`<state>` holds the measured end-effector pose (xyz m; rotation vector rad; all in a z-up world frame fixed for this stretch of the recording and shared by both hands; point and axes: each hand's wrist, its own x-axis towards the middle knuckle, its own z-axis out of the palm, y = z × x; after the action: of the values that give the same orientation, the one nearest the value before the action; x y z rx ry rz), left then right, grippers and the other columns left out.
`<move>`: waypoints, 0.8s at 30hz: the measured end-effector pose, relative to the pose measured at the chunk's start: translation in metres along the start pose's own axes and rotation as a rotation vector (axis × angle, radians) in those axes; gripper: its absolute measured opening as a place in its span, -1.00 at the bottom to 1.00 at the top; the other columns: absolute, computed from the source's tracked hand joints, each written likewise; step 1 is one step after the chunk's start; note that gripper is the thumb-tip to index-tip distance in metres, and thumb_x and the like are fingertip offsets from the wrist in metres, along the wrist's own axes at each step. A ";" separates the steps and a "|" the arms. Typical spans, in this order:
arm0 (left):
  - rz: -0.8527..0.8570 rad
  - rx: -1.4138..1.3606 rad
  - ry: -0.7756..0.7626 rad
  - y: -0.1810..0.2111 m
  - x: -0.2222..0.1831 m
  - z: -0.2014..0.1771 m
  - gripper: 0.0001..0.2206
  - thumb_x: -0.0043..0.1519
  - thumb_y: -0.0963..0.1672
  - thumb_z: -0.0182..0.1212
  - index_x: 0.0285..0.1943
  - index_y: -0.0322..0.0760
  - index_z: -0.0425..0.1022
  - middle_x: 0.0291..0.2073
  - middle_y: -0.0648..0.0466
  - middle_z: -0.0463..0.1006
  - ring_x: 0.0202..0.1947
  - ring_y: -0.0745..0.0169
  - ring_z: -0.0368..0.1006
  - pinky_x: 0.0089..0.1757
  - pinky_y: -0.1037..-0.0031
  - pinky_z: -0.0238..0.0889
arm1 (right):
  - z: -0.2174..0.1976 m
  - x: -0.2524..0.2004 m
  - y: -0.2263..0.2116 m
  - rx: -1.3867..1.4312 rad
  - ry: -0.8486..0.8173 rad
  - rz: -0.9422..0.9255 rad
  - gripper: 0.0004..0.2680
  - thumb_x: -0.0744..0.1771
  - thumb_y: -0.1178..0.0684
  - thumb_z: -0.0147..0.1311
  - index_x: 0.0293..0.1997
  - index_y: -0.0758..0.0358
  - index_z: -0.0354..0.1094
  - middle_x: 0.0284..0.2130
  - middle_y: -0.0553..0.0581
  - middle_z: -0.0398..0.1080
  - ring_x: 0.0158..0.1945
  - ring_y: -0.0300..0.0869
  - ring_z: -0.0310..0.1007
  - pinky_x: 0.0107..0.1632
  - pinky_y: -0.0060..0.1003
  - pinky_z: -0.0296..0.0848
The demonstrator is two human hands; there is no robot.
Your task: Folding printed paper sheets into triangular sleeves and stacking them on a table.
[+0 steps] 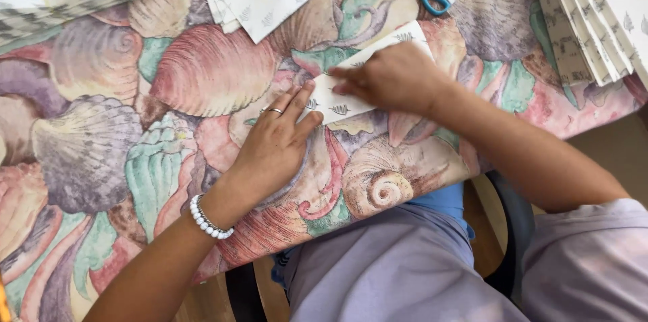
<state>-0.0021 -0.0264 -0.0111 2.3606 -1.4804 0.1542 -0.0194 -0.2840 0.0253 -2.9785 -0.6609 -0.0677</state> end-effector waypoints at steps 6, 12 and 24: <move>0.023 -0.014 -0.007 -0.008 -0.003 0.009 -0.71 0.24 -0.31 -0.09 0.10 -0.25 0.35 0.45 -0.34 0.15 0.29 -0.44 0.27 0.24 -0.09 0.15 | 0.000 -0.037 0.100 -0.052 -0.096 0.307 -0.66 0.48 -0.29 -0.16 0.17 -0.03 0.54 -0.49 -0.12 0.61 -0.75 -0.29 0.29 -0.66 -0.44 0.10; 0.026 0.165 -0.123 -0.001 0.002 0.007 -0.29 0.12 -0.30 -0.05 0.53 0.08 0.21 0.40 -0.40 0.14 0.25 -0.38 0.20 0.21 0.00 0.17 | 0.007 -0.060 0.060 0.023 0.477 -0.086 -0.92 0.45 0.11 0.21 -0.11 0.22 0.62 -0.34 0.06 0.53 -0.30 -0.23 0.50 -0.36 -0.52 0.49; -0.278 0.082 0.051 -0.029 0.001 0.020 -0.75 0.23 -0.02 0.26 0.06 0.02 0.54 0.02 0.11 0.42 0.04 0.01 0.40 -0.03 0.12 0.29 | 0.030 -0.081 0.020 -0.049 0.353 -0.163 -0.89 0.40 0.20 0.06 -0.19 0.18 0.55 -0.29 0.04 0.52 -0.15 -0.17 0.55 -0.07 -0.37 0.51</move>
<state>0.0228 -0.0224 -0.0360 2.5776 -1.1285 0.2069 -0.0842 -0.3330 -0.0110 -2.8399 -0.8571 -0.6115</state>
